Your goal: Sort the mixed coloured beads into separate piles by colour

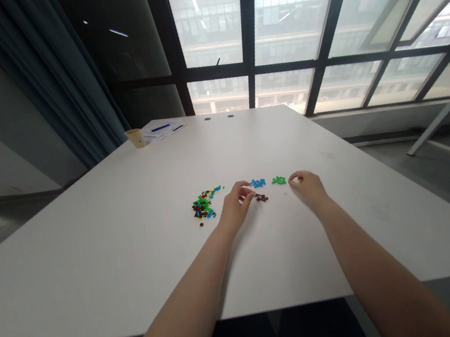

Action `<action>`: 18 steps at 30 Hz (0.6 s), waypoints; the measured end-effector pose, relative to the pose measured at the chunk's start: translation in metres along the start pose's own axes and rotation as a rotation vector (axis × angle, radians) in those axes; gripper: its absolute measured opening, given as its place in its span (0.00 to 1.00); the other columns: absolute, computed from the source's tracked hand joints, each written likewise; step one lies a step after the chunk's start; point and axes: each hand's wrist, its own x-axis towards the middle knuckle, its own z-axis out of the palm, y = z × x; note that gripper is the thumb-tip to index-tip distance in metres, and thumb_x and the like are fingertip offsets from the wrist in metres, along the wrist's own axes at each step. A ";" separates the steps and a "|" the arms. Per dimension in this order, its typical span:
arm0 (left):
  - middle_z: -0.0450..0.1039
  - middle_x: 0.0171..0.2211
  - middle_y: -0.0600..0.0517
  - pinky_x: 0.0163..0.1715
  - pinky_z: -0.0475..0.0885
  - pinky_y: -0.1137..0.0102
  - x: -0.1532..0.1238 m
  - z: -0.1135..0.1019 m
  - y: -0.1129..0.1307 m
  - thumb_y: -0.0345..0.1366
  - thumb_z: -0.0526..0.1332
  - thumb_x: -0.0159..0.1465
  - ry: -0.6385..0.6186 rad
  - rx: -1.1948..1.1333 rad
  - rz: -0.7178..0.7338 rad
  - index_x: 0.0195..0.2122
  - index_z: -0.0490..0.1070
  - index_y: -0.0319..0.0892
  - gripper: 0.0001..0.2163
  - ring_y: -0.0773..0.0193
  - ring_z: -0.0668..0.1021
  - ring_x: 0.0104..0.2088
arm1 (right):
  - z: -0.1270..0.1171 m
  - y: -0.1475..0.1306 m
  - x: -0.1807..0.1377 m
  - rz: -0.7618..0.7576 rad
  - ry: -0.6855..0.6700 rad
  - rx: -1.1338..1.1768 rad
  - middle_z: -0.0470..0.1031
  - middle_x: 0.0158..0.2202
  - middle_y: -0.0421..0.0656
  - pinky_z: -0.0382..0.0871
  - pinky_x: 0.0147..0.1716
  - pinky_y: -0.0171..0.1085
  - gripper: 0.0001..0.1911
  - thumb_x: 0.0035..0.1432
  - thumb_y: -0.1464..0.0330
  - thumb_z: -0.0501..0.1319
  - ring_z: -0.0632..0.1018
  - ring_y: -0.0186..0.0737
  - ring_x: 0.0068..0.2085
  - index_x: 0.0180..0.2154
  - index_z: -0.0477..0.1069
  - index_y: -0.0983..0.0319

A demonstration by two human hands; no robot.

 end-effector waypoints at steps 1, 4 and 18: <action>0.74 0.31 0.54 0.33 0.68 0.73 0.000 0.000 0.001 0.36 0.56 0.59 -0.015 0.002 0.000 0.41 0.62 0.44 0.10 0.68 0.75 0.32 | 0.004 0.003 0.000 0.038 -0.038 -0.016 0.63 0.20 0.39 0.55 0.26 0.33 0.09 0.44 0.67 0.56 0.64 0.33 0.23 0.27 0.74 0.62; 0.74 0.31 0.54 0.32 0.67 0.73 -0.001 0.001 0.004 0.35 0.56 0.58 -0.039 0.025 -0.007 0.42 0.62 0.44 0.10 0.68 0.74 0.32 | 0.014 0.004 0.000 0.089 -0.097 -0.047 0.66 0.21 0.40 0.55 0.26 0.33 0.11 0.44 0.67 0.56 0.65 0.34 0.24 0.28 0.75 0.61; 0.72 0.33 0.51 0.36 0.68 0.68 0.010 -0.028 -0.018 0.33 0.48 0.61 0.426 0.211 -0.098 0.40 0.66 0.43 0.10 0.64 0.73 0.35 | 0.000 0.004 0.000 0.162 0.004 0.006 0.67 0.19 0.40 0.54 0.24 0.33 0.15 0.46 0.64 0.54 0.65 0.34 0.22 0.31 0.76 0.62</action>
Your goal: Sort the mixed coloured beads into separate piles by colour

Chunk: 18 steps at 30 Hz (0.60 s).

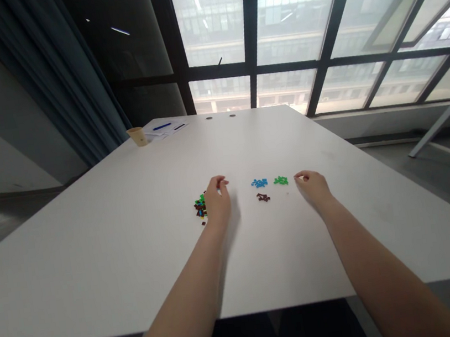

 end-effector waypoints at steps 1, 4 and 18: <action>0.72 0.35 0.49 0.40 0.67 0.66 0.004 -0.005 -0.005 0.32 0.47 0.61 0.080 0.048 -0.022 0.40 0.67 0.42 0.11 0.63 0.73 0.38 | -0.001 -0.002 -0.001 0.001 0.001 0.008 0.67 0.19 0.40 0.54 0.24 0.34 0.15 0.47 0.63 0.54 0.65 0.34 0.22 0.31 0.76 0.63; 0.68 0.43 0.46 0.44 0.64 0.59 0.010 -0.012 -0.013 0.29 0.46 0.60 0.147 0.299 -0.101 0.42 0.69 0.44 0.15 0.56 0.68 0.46 | -0.002 -0.007 -0.004 -0.006 -0.009 0.040 0.66 0.17 0.40 0.55 0.24 0.34 0.16 0.47 0.61 0.54 0.65 0.34 0.22 0.30 0.76 0.63; 0.54 0.58 0.47 0.52 0.44 0.40 -0.008 0.003 -0.018 0.37 0.50 0.61 -0.216 0.821 0.011 0.41 0.72 0.50 0.12 0.49 0.53 0.59 | 0.001 -0.015 -0.009 -0.038 -0.076 0.081 0.67 0.18 0.40 0.55 0.24 0.33 0.17 0.47 0.59 0.54 0.66 0.35 0.22 0.29 0.75 0.64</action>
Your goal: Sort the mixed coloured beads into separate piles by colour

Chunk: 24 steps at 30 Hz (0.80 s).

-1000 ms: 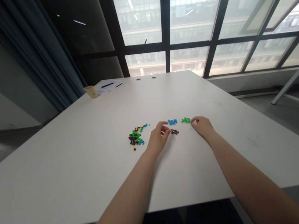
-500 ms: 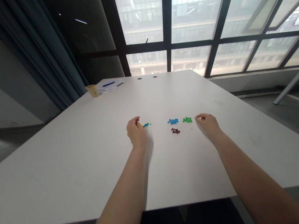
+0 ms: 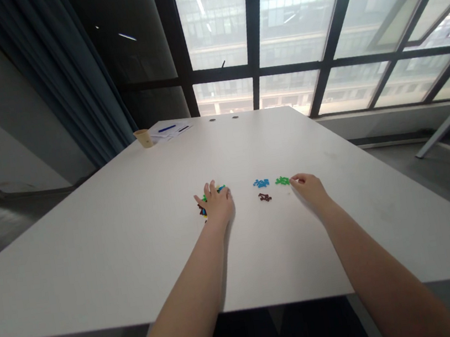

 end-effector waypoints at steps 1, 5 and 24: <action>0.56 0.57 0.46 0.52 0.44 0.40 0.000 -0.001 0.000 0.38 0.51 0.60 0.021 -0.005 0.006 0.39 0.72 0.49 0.12 0.49 0.54 0.58 | 0.000 0.000 0.000 0.002 -0.001 0.001 0.67 0.18 0.40 0.55 0.24 0.33 0.17 0.47 0.59 0.53 0.66 0.35 0.23 0.29 0.75 0.64; 0.63 0.52 0.47 0.52 0.43 0.41 0.002 0.001 -0.002 0.37 0.55 0.58 0.053 -0.041 0.009 0.36 0.74 0.49 0.09 0.50 0.57 0.55 | -0.001 -0.002 0.000 0.000 -0.009 -0.001 0.65 0.17 0.39 0.55 0.24 0.33 0.17 0.47 0.60 0.53 0.66 0.35 0.22 0.29 0.75 0.64; 0.73 0.36 0.50 0.44 0.55 0.53 0.006 -0.001 0.000 0.34 0.57 0.55 -0.049 -0.138 0.076 0.25 0.75 0.50 0.08 0.52 0.64 0.44 | -0.001 -0.005 -0.002 -0.025 -0.007 0.005 0.64 0.16 0.38 0.55 0.24 0.33 0.16 0.47 0.60 0.53 0.66 0.34 0.22 0.27 0.74 0.63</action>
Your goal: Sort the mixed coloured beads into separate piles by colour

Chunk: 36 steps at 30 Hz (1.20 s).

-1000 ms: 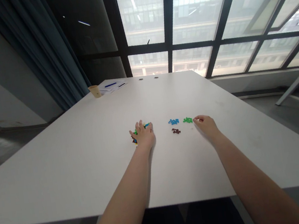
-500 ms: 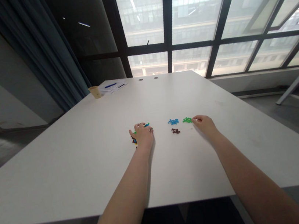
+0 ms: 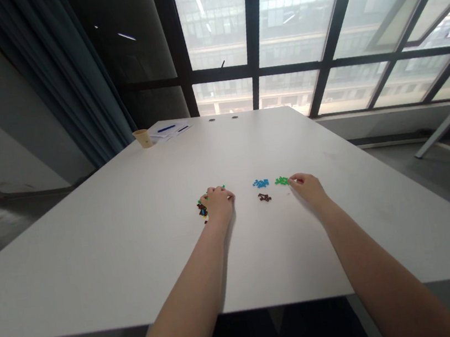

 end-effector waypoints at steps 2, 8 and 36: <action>0.73 0.34 0.48 0.42 0.57 0.54 0.001 0.001 -0.001 0.33 0.57 0.55 -0.007 -0.011 -0.033 0.24 0.75 0.48 0.07 0.51 0.65 0.42 | 0.000 0.000 0.000 -0.003 0.003 -0.003 0.65 0.17 0.39 0.55 0.24 0.33 0.16 0.47 0.60 0.53 0.66 0.34 0.22 0.27 0.74 0.63; 0.73 0.28 0.47 0.39 0.61 0.57 0.003 0.001 -0.006 0.33 0.59 0.53 0.042 -0.074 -0.054 0.20 0.73 0.44 0.06 0.52 0.69 0.39 | -0.001 0.000 0.000 -0.009 -0.006 0.000 0.63 0.16 0.38 0.55 0.24 0.33 0.17 0.47 0.59 0.53 0.65 0.34 0.21 0.28 0.75 0.63; 0.71 0.27 0.46 0.25 0.69 0.81 -0.023 -0.022 0.052 0.25 0.54 0.60 -0.871 -2.045 -0.622 0.27 0.69 0.32 0.06 0.74 0.72 0.26 | -0.002 -0.011 -0.003 -0.071 -0.014 0.015 0.62 0.16 0.38 0.55 0.24 0.33 0.16 0.47 0.60 0.54 0.64 0.33 0.21 0.27 0.74 0.64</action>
